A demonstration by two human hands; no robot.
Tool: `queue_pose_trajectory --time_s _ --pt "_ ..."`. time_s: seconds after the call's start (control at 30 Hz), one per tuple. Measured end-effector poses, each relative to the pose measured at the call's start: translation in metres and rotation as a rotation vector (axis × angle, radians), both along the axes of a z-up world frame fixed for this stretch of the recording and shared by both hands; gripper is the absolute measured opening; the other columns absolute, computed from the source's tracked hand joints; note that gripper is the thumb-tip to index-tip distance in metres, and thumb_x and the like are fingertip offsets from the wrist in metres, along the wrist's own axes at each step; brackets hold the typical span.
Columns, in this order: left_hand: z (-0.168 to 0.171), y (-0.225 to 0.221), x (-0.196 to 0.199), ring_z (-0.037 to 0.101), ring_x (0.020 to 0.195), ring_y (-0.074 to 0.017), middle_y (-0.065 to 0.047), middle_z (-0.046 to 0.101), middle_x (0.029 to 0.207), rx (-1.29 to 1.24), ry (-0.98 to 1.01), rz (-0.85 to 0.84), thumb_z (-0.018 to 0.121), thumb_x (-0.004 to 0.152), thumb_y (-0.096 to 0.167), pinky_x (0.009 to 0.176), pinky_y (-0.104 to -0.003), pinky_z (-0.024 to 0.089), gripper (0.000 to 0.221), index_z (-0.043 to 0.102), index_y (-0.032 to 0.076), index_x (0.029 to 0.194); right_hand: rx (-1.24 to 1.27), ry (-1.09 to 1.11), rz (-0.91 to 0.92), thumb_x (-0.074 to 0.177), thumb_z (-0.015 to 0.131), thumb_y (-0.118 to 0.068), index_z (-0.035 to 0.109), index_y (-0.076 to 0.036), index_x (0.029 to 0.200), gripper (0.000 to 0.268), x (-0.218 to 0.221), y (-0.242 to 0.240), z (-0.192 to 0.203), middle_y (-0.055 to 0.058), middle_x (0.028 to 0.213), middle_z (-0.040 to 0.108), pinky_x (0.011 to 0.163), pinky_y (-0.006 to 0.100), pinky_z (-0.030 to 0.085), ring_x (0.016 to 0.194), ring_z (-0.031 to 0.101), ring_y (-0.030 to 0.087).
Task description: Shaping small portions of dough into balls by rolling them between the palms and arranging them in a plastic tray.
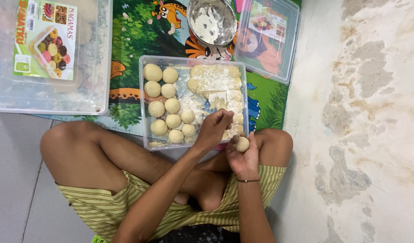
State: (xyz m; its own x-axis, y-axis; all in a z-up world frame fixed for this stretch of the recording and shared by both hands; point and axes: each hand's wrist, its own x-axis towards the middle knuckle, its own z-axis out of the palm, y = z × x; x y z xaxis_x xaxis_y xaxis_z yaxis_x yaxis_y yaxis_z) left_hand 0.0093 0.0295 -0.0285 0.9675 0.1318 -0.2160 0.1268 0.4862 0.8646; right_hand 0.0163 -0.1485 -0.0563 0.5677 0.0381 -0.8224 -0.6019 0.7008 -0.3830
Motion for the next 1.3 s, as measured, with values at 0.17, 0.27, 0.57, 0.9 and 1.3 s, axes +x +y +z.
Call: queue_pose_trajectory --time_s 0.17,0.27,0.57,0.9,1.3 --pt "0.026 0.013 -0.004 0.058 0.073 -0.0173 -0.013 0.066 0.076 0.190 -0.037 -0.024 0.056 0.108 0.025 0.071 -0.040 0.052 0.027 0.073 0.007 0.098 0.064 0.042 0.059 0.099 0.060 -0.049 0.069 -0.016 0.095 0.034 -0.005 -0.003 -0.004 0.003 0.096 0.072 0.066 0.029 0.046 0.085 0.068 0.021" --pt "0.017 0.011 -0.002 0.074 0.082 -0.0232 -0.016 0.075 0.084 0.266 -0.077 -0.052 0.067 0.101 0.017 0.073 -0.038 0.059 0.015 0.078 0.008 0.102 0.122 0.030 0.061 0.100 0.059 -0.043 0.070 -0.014 0.098 0.031 -0.005 -0.004 -0.006 0.005 0.100 0.073 0.066 0.029 0.046 0.084 0.067 0.022" --pt "0.019 0.009 -0.003 0.075 0.098 -0.0353 -0.024 0.076 0.102 0.164 -0.099 -0.069 0.057 0.104 0.006 0.086 -0.046 0.063 0.021 0.071 0.000 0.118 0.282 0.013 0.007 0.099 0.060 -0.032 0.072 -0.005 0.103 0.030 -0.001 -0.006 -0.004 0.011 0.105 0.073 0.073 0.033 0.053 0.092 0.069 0.025" --pt "0.018 0.013 -0.002 0.076 0.076 -0.0214 -0.014 0.078 0.082 0.210 -0.041 -0.048 0.082 0.088 0.019 0.067 -0.034 0.063 0.017 0.081 0.006 0.097 0.063 -0.111 0.006 0.097 0.056 -0.009 0.068 0.002 0.114 0.024 -0.001 0.032 0.050 0.020 0.110 0.070 0.099 0.052 0.057 0.102 0.069 0.037" --pt "0.017 0.012 -0.003 0.076 0.081 -0.0280 -0.016 0.074 0.082 0.264 -0.138 -0.012 0.077 0.093 0.017 0.074 -0.036 0.061 0.011 0.079 0.007 0.098 -0.043 -0.162 0.101 0.104 0.057 -0.040 0.067 -0.006 0.112 0.037 -0.003 0.020 0.043 0.016 0.103 0.071 0.073 0.029 0.061 0.101 0.072 0.032"
